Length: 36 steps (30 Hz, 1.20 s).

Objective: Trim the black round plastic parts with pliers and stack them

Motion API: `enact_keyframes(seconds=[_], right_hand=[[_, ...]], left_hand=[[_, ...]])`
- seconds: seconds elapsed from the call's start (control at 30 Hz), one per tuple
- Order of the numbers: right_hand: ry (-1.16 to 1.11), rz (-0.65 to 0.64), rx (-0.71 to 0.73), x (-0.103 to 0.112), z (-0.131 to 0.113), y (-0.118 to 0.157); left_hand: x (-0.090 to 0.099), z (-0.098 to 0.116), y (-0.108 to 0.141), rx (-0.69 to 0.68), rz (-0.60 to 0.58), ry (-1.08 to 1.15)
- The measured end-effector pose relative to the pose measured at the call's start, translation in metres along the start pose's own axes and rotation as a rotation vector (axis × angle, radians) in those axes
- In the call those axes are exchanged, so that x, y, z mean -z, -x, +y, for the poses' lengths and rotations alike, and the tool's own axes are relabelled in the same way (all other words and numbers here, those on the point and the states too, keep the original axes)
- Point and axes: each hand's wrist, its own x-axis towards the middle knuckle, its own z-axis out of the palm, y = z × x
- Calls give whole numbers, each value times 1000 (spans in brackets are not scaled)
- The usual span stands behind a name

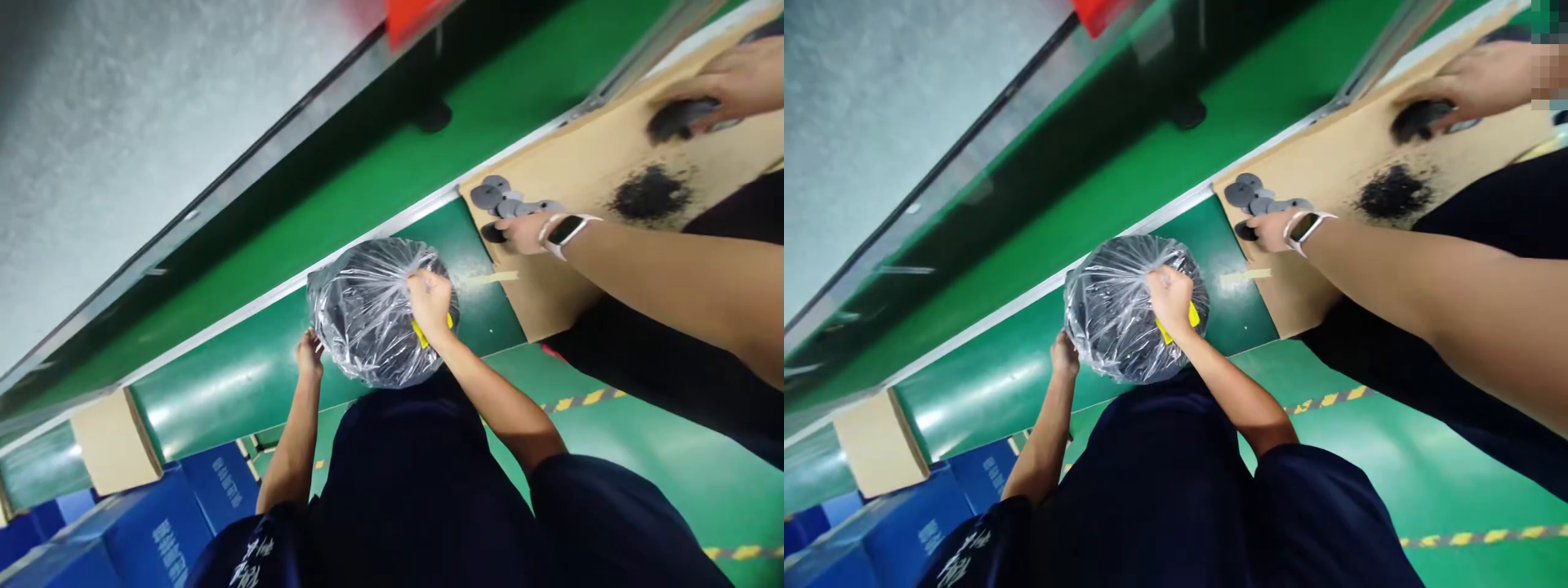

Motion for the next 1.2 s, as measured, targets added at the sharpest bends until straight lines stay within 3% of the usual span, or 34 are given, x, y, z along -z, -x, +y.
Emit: enact_keyframes(seconds=[0.07,0.13,0.27,0.33,0.43,0.57,0.73,0.97,1.1,1.13,1.2], right_hand=[[6,38,-5,2,2,-8],[11,81,-10,5,3,-15],[57,162,12,8,5,-6],[88,203,29,10,9,7],[130,280,48,15,17,22],[167,300,55,32,23,16],[185,233,85,57,24,6],[228,87,153,88,33,20],[279,-27,148,97,37,24],[288,-47,145,98,37,22],[300,-78,144,99,36,19]], left_hand=[[8,5,1,-28,136,27],[8,23,2,-170,167,35],[-19,75,12,-763,-128,-202],[-40,94,18,-912,-218,-336],[-67,107,17,-967,-222,-388],[-84,107,2,-1035,-251,-359],[-84,95,-1,-1065,-262,-241],[-74,75,-2,-1003,-255,-190],[-75,100,7,-1045,-137,-285],[-80,109,12,-1084,-149,-329],[-96,127,25,-1174,-281,-433]])
